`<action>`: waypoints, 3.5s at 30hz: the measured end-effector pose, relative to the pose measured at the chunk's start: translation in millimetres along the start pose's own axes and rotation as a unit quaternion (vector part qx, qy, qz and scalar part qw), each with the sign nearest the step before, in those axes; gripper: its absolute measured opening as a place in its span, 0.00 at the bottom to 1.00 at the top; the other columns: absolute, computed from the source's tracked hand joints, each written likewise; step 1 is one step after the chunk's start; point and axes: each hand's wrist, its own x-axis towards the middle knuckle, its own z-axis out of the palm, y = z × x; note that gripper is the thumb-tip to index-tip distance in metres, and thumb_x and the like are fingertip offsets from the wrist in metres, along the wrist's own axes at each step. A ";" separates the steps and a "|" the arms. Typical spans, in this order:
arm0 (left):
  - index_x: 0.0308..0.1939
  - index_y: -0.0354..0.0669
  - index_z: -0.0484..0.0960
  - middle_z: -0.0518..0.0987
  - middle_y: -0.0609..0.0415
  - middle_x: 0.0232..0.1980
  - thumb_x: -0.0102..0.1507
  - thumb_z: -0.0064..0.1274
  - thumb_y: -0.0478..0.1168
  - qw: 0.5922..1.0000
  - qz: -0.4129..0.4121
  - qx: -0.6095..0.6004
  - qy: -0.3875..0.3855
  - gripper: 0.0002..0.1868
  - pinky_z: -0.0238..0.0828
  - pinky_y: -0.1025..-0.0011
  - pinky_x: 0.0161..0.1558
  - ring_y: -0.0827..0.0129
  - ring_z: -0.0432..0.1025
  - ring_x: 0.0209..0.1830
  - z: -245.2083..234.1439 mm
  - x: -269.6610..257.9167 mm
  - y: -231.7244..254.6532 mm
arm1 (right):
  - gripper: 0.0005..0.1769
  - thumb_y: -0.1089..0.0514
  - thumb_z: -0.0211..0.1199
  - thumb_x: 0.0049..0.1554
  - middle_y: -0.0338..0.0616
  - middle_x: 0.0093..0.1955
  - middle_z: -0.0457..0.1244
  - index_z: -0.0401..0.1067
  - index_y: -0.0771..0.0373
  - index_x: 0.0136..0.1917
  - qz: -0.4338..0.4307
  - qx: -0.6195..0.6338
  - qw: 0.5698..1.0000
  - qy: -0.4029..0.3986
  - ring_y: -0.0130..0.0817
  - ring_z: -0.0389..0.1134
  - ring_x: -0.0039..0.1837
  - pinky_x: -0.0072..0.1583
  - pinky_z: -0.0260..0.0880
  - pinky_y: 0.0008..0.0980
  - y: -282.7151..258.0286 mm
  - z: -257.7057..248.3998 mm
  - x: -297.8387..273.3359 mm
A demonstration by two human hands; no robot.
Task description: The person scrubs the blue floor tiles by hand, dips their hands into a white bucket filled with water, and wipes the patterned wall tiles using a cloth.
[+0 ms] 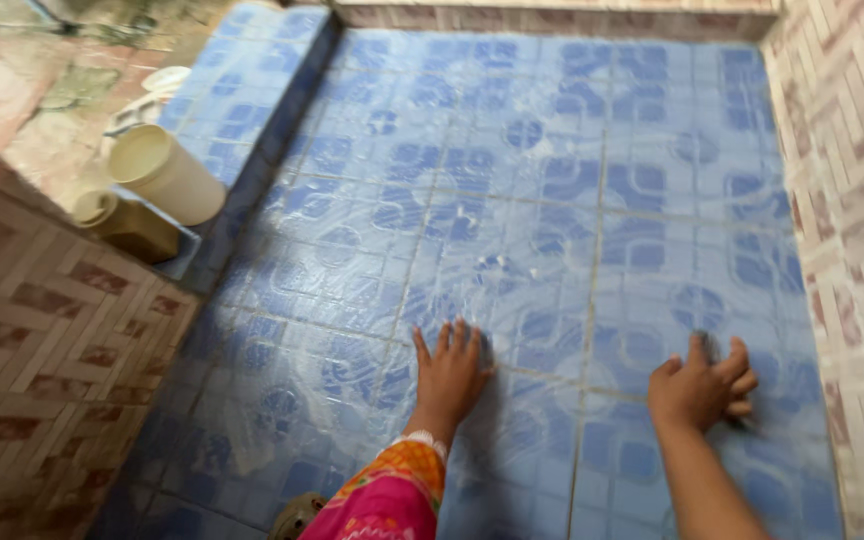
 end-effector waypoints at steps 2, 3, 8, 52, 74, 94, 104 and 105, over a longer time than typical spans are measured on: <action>0.72 0.45 0.65 0.61 0.42 0.77 0.61 0.55 0.54 0.996 0.073 0.037 0.040 0.38 0.37 0.32 0.71 0.48 0.54 0.77 -11.6 -11.2 -15.4 | 0.18 0.54 0.66 0.56 0.55 0.80 0.52 0.79 0.53 0.60 -0.034 0.049 0.998 0.014 0.59 0.48 0.77 0.69 0.47 0.65 -47.0 -1.5 3.0; 0.72 0.45 0.67 0.61 0.41 0.77 0.61 0.55 0.52 0.991 0.108 0.054 0.056 0.37 0.41 0.35 0.71 0.48 0.54 0.77 -17.9 -17.4 -20.0 | 0.19 0.54 0.67 0.55 0.54 0.79 0.53 0.79 0.52 0.60 -0.057 0.064 0.996 0.010 0.59 0.49 0.76 0.68 0.48 0.65 -70.9 -7.5 0.3; 0.67 0.44 0.73 0.67 0.43 0.75 0.63 0.52 0.46 0.932 0.240 0.252 0.102 0.28 0.49 0.39 0.72 0.51 0.57 0.78 -107.1 -17.6 -70.0 | 0.19 0.55 0.66 0.54 0.49 0.77 0.54 0.79 0.55 0.60 -0.219 0.223 0.949 -0.047 0.50 0.57 0.71 0.66 0.56 0.56 -205.5 -76.2 -17.0; 0.61 0.42 0.76 0.67 0.38 0.72 0.61 0.52 0.54 0.920 0.138 0.367 0.011 0.29 0.47 0.39 0.69 0.49 0.54 0.76 -218.3 13.8 -207.6 | 0.22 0.43 0.70 0.51 0.48 0.83 0.45 0.77 0.52 0.56 -0.775 -0.179 0.568 -0.211 0.44 0.56 0.73 0.61 0.65 0.48 -462.2 -156.9 98.0; 0.63 0.38 0.75 0.58 0.34 0.78 0.65 0.49 0.49 0.913 0.175 0.317 -0.189 0.27 0.40 0.42 0.73 0.50 0.46 0.81 -130.7 70.7 -210.8 | 0.26 0.43 0.67 0.56 0.51 0.83 0.44 0.73 0.56 0.63 -0.763 -0.230 0.462 -0.390 0.48 0.56 0.74 0.67 0.59 0.51 -366.0 -88.7 128.6; 0.68 0.35 0.70 0.55 0.36 0.80 0.66 0.46 0.47 0.922 0.041 0.313 -0.226 0.29 0.37 0.41 0.74 0.51 0.43 0.82 -156.3 -79.8 -174.0 | 0.27 0.43 0.65 0.60 0.50 0.84 0.40 0.69 0.55 0.68 -0.838 -0.256 0.343 -0.340 0.49 0.53 0.76 0.69 0.57 0.51 -384.9 -53.2 112.6; 0.71 0.40 0.66 0.51 0.39 0.81 0.64 0.50 0.53 0.914 -0.172 0.272 -0.247 0.35 0.33 0.40 0.75 0.51 0.41 0.83 -256.1 -269.5 -159.5 | 0.30 0.43 0.64 0.60 0.48 0.86 0.38 0.64 0.52 0.72 -0.910 -0.189 0.277 -0.244 0.47 0.53 0.76 0.68 0.60 0.49 -450.2 -144.0 19.1; 0.71 0.41 0.66 0.51 0.39 0.80 0.64 0.50 0.54 0.909 -0.191 0.278 -0.246 0.35 0.33 0.40 0.75 0.52 0.41 0.82 -266.8 -295.3 -154.8 | 0.33 0.44 0.64 0.60 0.48 0.86 0.38 0.62 0.52 0.74 -0.916 -0.175 0.275 -0.235 0.46 0.53 0.76 0.68 0.60 0.48 -456.2 -158.4 10.1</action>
